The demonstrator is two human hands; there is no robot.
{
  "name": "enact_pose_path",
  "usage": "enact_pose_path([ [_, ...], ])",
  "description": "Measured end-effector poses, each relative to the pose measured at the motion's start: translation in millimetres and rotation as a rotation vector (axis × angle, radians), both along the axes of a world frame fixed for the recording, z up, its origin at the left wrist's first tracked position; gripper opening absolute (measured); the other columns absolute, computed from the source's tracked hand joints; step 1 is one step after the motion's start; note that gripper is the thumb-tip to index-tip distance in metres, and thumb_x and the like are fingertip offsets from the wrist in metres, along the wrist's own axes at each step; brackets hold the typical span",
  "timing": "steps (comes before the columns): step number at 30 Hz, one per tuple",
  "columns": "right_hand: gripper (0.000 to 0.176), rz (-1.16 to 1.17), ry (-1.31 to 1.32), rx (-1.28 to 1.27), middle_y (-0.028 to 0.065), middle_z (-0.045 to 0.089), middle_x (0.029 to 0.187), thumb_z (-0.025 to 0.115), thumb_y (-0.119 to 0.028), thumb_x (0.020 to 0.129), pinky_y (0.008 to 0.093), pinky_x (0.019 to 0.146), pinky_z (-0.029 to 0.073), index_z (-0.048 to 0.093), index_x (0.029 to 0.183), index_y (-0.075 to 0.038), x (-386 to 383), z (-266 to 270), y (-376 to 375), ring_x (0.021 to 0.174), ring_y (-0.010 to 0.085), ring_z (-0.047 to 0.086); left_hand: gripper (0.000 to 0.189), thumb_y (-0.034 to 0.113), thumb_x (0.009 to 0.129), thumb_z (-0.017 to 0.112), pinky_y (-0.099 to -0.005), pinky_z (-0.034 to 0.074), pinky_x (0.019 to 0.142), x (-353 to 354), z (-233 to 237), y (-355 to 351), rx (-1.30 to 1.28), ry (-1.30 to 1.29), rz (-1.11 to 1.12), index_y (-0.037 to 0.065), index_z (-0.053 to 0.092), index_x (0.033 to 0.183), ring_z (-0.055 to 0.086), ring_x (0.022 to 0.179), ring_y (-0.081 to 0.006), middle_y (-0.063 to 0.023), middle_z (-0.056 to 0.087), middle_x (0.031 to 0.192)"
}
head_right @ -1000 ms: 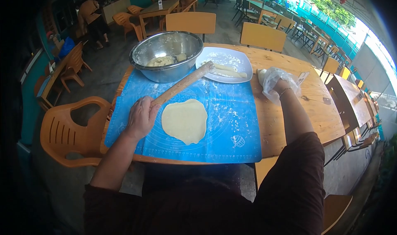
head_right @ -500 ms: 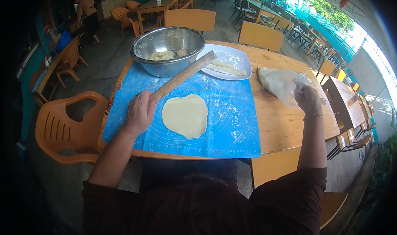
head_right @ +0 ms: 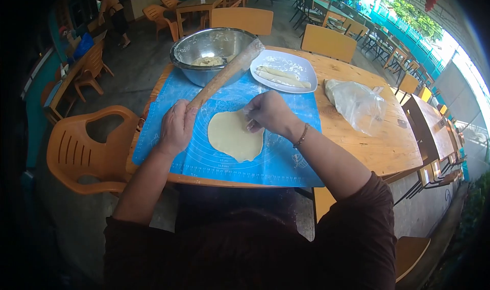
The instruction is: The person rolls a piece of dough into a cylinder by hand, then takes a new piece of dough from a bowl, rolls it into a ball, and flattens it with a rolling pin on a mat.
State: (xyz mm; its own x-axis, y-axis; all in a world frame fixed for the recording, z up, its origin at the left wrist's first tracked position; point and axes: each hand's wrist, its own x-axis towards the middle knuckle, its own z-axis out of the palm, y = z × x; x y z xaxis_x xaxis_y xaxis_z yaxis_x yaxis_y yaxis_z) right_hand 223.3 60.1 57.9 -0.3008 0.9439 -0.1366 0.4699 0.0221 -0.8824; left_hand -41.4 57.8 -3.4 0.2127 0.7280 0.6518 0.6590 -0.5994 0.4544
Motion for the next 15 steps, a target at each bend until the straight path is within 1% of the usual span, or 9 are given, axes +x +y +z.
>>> enact_pose_path([
  [1, 0.019, 0.005, 0.003, 0.002, 0.0166, 0.072, 0.092, 0.061, -0.006, 0.093, 0.0337, 0.074, 0.06, 0.068, 0.102, 0.009, -12.2, -6.5, 1.6, 0.075, 0.0225, 0.072, 0.026, 0.026, 0.1, 0.054, -0.0479, 0.049, 0.067, -1.3, -1.2, 0.8, 0.006, -0.002, -0.003, 0.001, 0.053, 0.092, 0.061, 0.075, -0.0406, -0.0206, 0.061, 0.08],
  [3, 0.023, 0.044, -0.336, 0.363, 0.0167, 0.073, 0.093, 0.061, -0.011, 0.094, 0.0385, 0.078, 0.059, 0.068, 0.102, 0.009, -30.7, -20.1, -6.1, 0.084, 0.0307, 0.073, 0.026, 0.026, 0.1, 0.054, -0.0479, 0.049, 0.067, -2.7, -0.1, 0.9, 0.012, 0.001, -0.006, 0.001, 0.053, 0.092, 0.061, 0.075, -0.0407, -0.0205, 0.061, 0.08],
  [4, 0.03, 0.107, -0.454, 0.499, 0.0214, 0.07, 0.105, 0.057, -0.017, 0.097, 0.0456, 0.094, 0.052, 0.066, 0.11, 0.008, -35.7, -22.9, -17.2, 0.105, 0.0411, 0.066, 0.027, 0.026, 0.1, 0.054, -0.0478, 0.049, 0.067, -2.1, 1.0, -0.6, 0.011, 0.015, -0.002, 0.001, 0.053, 0.092, 0.061, 0.075, -0.0407, -0.0204, 0.061, 0.081],
  [6, 0.044, 0.283, -0.5, 0.719, 0.0275, 0.056, 0.133, 0.052, -0.025, 0.1, 0.0494, 0.112, 0.036, 0.054, 0.13, 0.008, -37.1, -48.6, -40.5, 0.131, 0.045, 0.046, 0.027, 0.027, 0.1, 0.053, -0.0478, 0.049, 0.067, -0.1, 0.3, -0.3, 0.005, 0.023, 0.001, 0.001, 0.053, 0.091, 0.061, 0.075, -0.0408, -0.0203, 0.061, 0.081],
  [7, 0.044, 0.284, -0.502, 0.715, 0.0275, 0.056, 0.133, 0.052, -0.025, 0.1, 0.0494, 0.112, 0.036, 0.054, 0.13, 0.008, -33.7, -53.5, -54.5, 0.131, 0.045, 0.046, 0.027, 0.027, 0.1, 0.053, -0.0477, 0.049, 0.067, 0.9, -0.4, 0.2, 0.008, 0.011, -0.024, 0.001, 0.054, 0.091, 0.061, 0.075, -0.0409, -0.0204, 0.061, 0.081],
  [9, 0.065, 0.369, -0.705, 0.718, 0.0291, 0.03, 0.153, 0.042, -0.04, 0.103, 0.0491, 0.121, 0.017, 0.033, 0.146, 0.008, -18.0, -55.3, -74.9, 0.146, 0.0424, 0.023, 0.028, 0.028, 0.1, 0.053, -0.0477, 0.049, 0.066, 2.9, -0.5, 0.4, 0.01, -0.001, -0.05, 0.001, 0.054, 0.091, 0.061, 0.075, -0.0409, -0.0204, 0.062, 0.08],
  [10, 0.065, 0.372, -0.706, 0.719, 0.0291, 0.03, 0.153, 0.042, -0.04, 0.103, 0.0491, 0.121, 0.017, 0.033, 0.146, 0.008, -9.0, -52.8, -72.8, 0.146, 0.0424, 0.023, 0.028, 0.028, 0.1, 0.053, -0.0477, 0.049, 0.066, 4.3, 1.0, -0.2, -0.003, -0.011, -0.058, 0.001, 0.054, 0.091, 0.061, 0.074, -0.0411, -0.0206, 0.062, 0.08],
  [12, 0.079, 0.243, -0.96, 0.589, 0.0324, 0.022, 0.155, 0.032, -0.053, 0.102, 0.0515, 0.121, 0.013, 0.024, 0.148, 0.011, 7.0, -46.2, -64.5, 0.147, 0.0439, 0.016, 0.028, 0.028, 0.1, 0.053, -0.0477, 0.048, 0.066, 5.6, 1.7, -1.5, -0.018, -0.024, -0.068, 0.001, 0.053, 0.091, 0.061, 0.074, -0.0412, -0.0208, 0.062, 0.08],
  [15, 0.085, 0.185, -0.938, 0.565, 0.0326, 0.02, 0.156, 0.028, -0.059, 0.101, 0.0507, 0.122, 0.008, 0.023, 0.148, 0.012, 1.3, -56.8, -47.1, 0.148, 0.0432, 0.013, 0.028, 0.027, 0.1, 0.053, -0.0478, 0.048, 0.065, 9.6, 2.3, -0.4, -0.047, -0.008, -0.093, 0.001, 0.053, 0.091, 0.06, 0.073, -0.0415, -0.0213, 0.062, 0.08],
])
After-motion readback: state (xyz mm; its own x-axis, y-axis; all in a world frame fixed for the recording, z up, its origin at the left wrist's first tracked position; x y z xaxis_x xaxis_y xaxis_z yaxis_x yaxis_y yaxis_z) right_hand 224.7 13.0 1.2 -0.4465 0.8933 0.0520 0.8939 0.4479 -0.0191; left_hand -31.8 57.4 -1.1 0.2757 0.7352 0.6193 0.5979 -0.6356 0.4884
